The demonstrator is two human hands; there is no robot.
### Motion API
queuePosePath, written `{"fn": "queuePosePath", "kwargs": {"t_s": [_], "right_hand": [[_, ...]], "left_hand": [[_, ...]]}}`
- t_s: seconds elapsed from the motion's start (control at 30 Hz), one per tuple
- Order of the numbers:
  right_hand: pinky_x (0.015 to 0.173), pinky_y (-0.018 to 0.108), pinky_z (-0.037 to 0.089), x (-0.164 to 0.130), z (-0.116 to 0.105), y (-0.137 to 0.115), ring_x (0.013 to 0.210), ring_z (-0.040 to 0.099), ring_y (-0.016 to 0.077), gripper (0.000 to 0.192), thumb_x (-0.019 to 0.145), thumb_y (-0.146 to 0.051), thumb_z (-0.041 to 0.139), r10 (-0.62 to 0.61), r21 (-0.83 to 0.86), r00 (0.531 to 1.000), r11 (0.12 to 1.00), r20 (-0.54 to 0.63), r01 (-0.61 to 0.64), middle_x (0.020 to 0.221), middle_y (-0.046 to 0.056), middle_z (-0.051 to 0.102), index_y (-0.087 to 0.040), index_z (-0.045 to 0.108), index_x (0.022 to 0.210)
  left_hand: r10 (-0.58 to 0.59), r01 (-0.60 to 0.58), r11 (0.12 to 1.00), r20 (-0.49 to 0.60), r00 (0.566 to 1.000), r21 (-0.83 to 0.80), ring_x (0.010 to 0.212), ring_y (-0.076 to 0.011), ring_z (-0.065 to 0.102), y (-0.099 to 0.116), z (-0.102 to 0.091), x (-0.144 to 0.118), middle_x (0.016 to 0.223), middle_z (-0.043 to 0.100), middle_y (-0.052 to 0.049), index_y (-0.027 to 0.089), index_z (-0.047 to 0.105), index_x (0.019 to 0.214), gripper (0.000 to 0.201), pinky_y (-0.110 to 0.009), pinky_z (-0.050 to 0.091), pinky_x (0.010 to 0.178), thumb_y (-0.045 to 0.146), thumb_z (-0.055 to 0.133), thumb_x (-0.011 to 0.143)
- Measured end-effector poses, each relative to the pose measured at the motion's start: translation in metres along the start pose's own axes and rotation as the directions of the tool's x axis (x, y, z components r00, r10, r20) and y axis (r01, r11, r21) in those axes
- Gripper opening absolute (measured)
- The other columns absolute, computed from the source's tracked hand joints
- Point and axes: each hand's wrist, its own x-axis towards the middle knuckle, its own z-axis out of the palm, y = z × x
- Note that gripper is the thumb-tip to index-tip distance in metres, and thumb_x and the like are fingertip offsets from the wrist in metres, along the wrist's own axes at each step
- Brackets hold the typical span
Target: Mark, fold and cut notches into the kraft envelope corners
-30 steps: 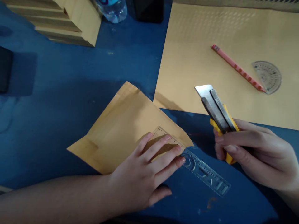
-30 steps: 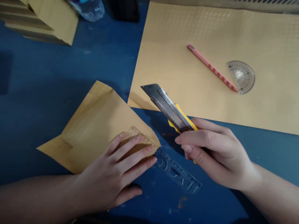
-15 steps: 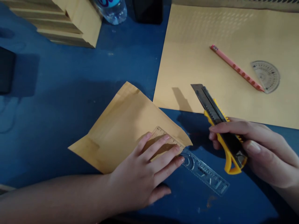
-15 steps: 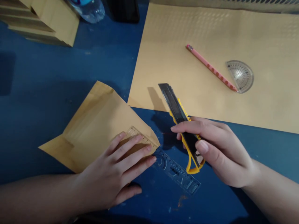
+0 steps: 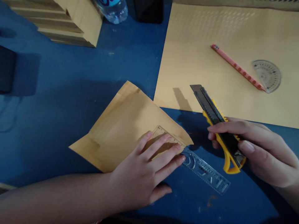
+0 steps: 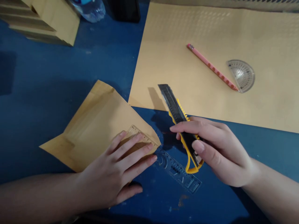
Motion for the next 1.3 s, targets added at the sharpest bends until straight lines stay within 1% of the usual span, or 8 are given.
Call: {"fn": "queuePosePath", "kwargs": {"t_s": [0.17, 0.43, 0.6, 0.8, 0.9, 1.03, 1.2, 1.3], "right_hand": [[0.084, 0.014, 0.061, -0.0004, 0.0008, 0.0002, 0.095, 0.076, 0.0113, 0.035, 0.112, -0.037, 0.048, 0.018, -0.006, 1.000, 1.000, -0.006, -0.018, 0.112, -0.001, 0.076, -0.037, 0.066, 0.141], [0.080, 0.017, 0.063, -0.0009, 0.0012, 0.0004, 0.093, 0.077, 0.0129, 0.034, 0.111, -0.039, 0.049, 0.039, -0.007, 0.999, 0.999, -0.018, -0.039, 0.111, -0.001, 0.076, -0.039, 0.067, 0.141], [0.073, 0.024, 0.064, 0.0022, 0.0017, -0.0002, 0.089, 0.078, 0.0169, 0.036, 0.109, -0.035, 0.052, 0.015, 0.003, 1.000, 1.000, -0.019, -0.015, 0.107, 0.001, 0.078, -0.038, 0.069, 0.140], [0.068, 0.030, 0.064, 0.0016, 0.0015, -0.0008, 0.086, 0.078, 0.0212, 0.036, 0.107, -0.037, 0.054, 0.053, 0.017, 0.998, 0.998, -0.033, -0.053, 0.105, 0.002, 0.079, -0.040, 0.071, 0.138], [0.069, 0.030, 0.064, 0.0018, 0.0013, -0.0012, 0.085, 0.078, 0.0207, 0.036, 0.107, -0.037, 0.054, 0.047, 0.003, 0.998, 0.999, -0.032, -0.047, 0.104, 0.002, 0.079, -0.041, 0.071, 0.138], [0.071, 0.029, 0.064, 0.0024, 0.0011, -0.0015, 0.086, 0.077, 0.0203, 0.035, 0.107, -0.038, 0.054, 0.053, -0.006, 0.998, 0.999, -0.034, -0.054, 0.105, 0.001, 0.079, -0.041, 0.071, 0.138], [0.076, 0.023, 0.062, 0.0026, 0.0007, -0.0015, 0.090, 0.077, 0.0158, 0.035, 0.109, -0.034, 0.052, 0.032, -0.017, 0.999, 0.999, -0.016, -0.033, 0.108, 0.002, 0.077, -0.038, 0.069, 0.139], [0.077, 0.023, 0.063, 0.0029, 0.0005, -0.0015, 0.090, 0.077, 0.0166, 0.035, 0.108, -0.033, 0.053, 0.036, -0.020, 0.999, 0.999, -0.020, -0.037, 0.107, 0.003, 0.077, -0.037, 0.070, 0.139]], "left_hand": [[-0.006, 0.006, 1.000, -0.004, 1.000, -0.002, 0.158, -0.0357, 0.026, -0.0001, 0.0000, 0.0001, 0.168, 0.048, -0.002, 0.026, 0.056, 0.157, 0.067, -0.055, -0.004, 0.134, 0.062, 0.064, 0.102], [-0.011, 0.011, 1.000, -0.012, 1.000, -0.003, 0.159, -0.0350, 0.027, 0.0003, 0.0003, 0.0021, 0.165, 0.052, -0.003, 0.026, 0.056, 0.157, 0.069, -0.055, -0.003, 0.134, 0.063, 0.066, 0.100], [-0.044, 0.043, 0.999, -0.035, 0.998, -0.023, 0.159, -0.0334, 0.027, 0.0025, 0.0022, 0.0022, 0.163, 0.056, -0.002, 0.027, 0.059, 0.154, 0.071, -0.054, -0.004, 0.135, 0.062, 0.073, 0.095], [-0.038, 0.037, 0.998, -0.030, 0.999, -0.046, 0.159, -0.0334, 0.026, 0.0020, 0.0014, 0.0019, 0.167, 0.051, -0.001, 0.026, 0.059, 0.155, 0.070, -0.053, -0.007, 0.135, 0.061, 0.072, 0.096], [-0.023, 0.022, 0.999, -0.009, 1.000, -0.043, 0.159, -0.0340, 0.026, 0.0013, 0.0002, 0.0016, 0.168, 0.050, -0.001, 0.026, 0.057, 0.157, 0.069, -0.053, -0.007, 0.135, 0.060, 0.069, 0.099], [-0.025, 0.024, 0.999, -0.016, 1.000, -0.034, 0.159, -0.0345, 0.028, 0.0012, 0.0007, 0.0012, 0.166, 0.053, -0.002, 0.026, 0.056, 0.158, 0.068, -0.054, -0.005, 0.134, 0.061, 0.067, 0.100], [-0.010, 0.010, 1.000, -0.011, 1.000, -0.014, 0.158, -0.0354, 0.029, 0.0000, -0.0001, 0.0019, 0.166, 0.052, -0.002, 0.026, 0.055, 0.159, 0.069, -0.055, -0.004, 0.134, 0.061, 0.066, 0.100], [-0.011, 0.011, 1.000, -0.002, 1.000, -0.006, 0.157, -0.0357, 0.031, -0.0005, -0.0016, 0.0027, 0.164, 0.055, -0.002, 0.027, 0.056, 0.158, 0.069, -0.055, -0.002, 0.134, 0.062, 0.065, 0.101]]}}
